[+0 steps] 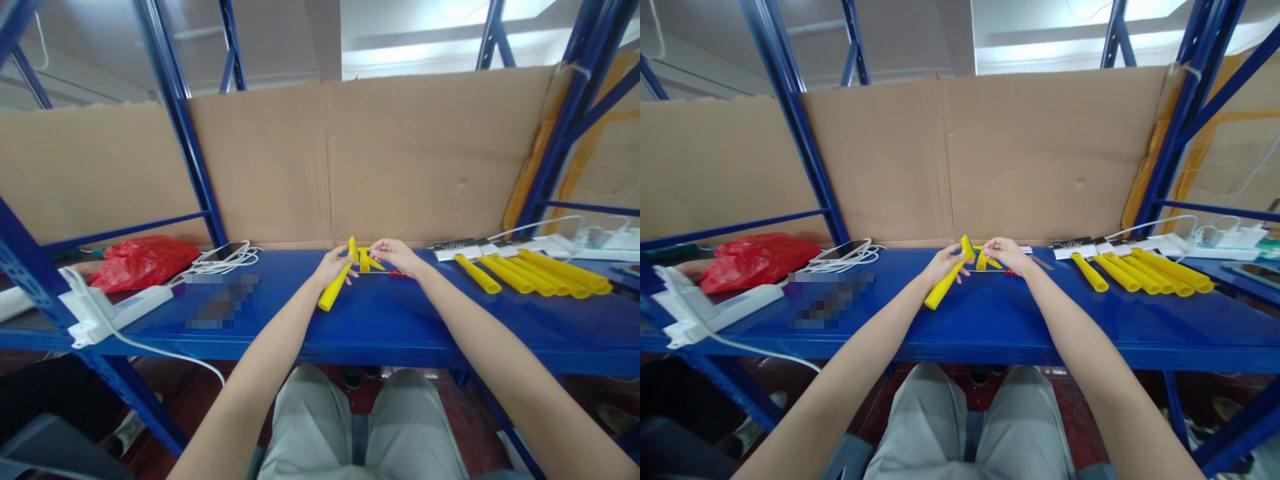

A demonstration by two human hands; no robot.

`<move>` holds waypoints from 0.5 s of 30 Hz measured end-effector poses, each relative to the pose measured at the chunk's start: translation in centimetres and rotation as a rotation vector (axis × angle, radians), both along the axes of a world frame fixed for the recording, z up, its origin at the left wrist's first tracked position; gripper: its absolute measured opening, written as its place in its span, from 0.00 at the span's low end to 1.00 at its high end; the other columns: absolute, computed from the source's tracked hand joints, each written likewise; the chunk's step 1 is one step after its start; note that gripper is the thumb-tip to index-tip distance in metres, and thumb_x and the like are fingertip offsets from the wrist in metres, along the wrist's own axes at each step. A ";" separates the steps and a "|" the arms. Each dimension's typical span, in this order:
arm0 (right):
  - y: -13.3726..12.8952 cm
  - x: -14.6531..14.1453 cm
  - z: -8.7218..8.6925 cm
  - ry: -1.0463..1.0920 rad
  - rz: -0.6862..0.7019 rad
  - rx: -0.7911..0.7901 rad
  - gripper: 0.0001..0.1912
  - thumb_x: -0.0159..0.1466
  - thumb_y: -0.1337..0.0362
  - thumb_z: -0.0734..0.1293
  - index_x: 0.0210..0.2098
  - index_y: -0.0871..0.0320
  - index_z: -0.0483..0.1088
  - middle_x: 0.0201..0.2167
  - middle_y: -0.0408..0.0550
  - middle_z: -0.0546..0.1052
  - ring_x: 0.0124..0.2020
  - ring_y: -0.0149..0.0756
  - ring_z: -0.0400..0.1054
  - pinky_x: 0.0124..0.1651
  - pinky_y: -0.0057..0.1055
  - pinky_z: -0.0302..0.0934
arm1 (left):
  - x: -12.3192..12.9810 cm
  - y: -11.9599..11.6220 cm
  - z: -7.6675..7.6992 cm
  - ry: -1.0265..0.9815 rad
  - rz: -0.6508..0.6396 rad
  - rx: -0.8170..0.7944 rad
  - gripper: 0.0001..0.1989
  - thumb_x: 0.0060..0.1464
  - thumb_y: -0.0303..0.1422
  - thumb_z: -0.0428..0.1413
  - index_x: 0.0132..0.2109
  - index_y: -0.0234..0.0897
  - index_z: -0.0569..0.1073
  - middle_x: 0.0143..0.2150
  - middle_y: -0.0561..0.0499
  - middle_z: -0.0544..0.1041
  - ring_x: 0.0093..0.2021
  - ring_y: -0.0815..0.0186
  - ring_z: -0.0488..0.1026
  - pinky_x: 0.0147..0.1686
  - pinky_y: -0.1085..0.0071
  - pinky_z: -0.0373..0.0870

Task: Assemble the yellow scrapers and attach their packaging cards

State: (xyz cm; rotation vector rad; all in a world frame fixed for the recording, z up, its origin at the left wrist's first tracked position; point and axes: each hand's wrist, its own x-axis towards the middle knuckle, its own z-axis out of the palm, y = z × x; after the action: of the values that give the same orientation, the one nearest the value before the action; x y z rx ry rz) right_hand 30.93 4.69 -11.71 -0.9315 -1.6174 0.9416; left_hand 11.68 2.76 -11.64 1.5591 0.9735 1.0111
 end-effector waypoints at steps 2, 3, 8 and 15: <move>-0.1 -0.3 -0.1 0.000 0.013 0.002 0.08 0.49 0.64 0.71 0.27 0.58 0.69 0.24 0.41 0.72 0.27 0.27 0.64 0.37 0.30 0.61 | 0.0 -0.1 0.0 -0.029 -0.041 -0.049 0.23 0.62 0.26 0.47 0.62 0.31 0.54 0.41 0.39 0.77 0.23 0.70 0.74 0.20 0.75 0.69; -0.2 -0.4 -0.2 -0.005 0.019 0.003 0.08 0.49 0.64 0.71 0.27 0.58 0.69 0.24 0.41 0.72 0.27 0.27 0.64 0.37 0.29 0.61 | 0.0 -0.1 0.0 -0.039 -0.060 -0.068 0.22 0.62 0.26 0.46 0.61 0.31 0.54 0.41 0.39 0.77 0.22 0.70 0.74 0.20 0.76 0.69; -0.8 -0.7 -0.3 -0.052 0.027 0.008 0.09 0.49 0.62 0.72 0.26 0.58 0.69 0.22 0.40 0.71 0.25 0.27 0.62 0.33 0.28 0.59 | 0.3 -0.4 -0.5 -0.038 -0.113 -0.139 0.16 0.62 0.25 0.45 0.56 0.32 0.55 0.36 0.41 0.78 0.22 0.69 0.74 0.20 0.76 0.68; -1.1 -1.6 -0.4 -0.036 0.002 0.028 0.11 0.48 0.59 0.72 0.25 0.58 0.69 0.25 0.42 0.73 0.28 0.29 0.64 0.35 0.28 0.60 | 0.7 -0.7 -0.7 0.044 -0.095 -0.161 0.15 0.62 0.23 0.43 0.55 0.32 0.53 0.36 0.42 0.78 0.22 0.69 0.74 0.22 0.75 0.69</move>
State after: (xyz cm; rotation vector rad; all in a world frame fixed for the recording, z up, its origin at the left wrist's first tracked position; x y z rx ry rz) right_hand 29.37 3.64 -12.12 -0.9327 -1.6583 0.9063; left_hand 12.40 2.02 -12.30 1.4842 0.9774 0.8158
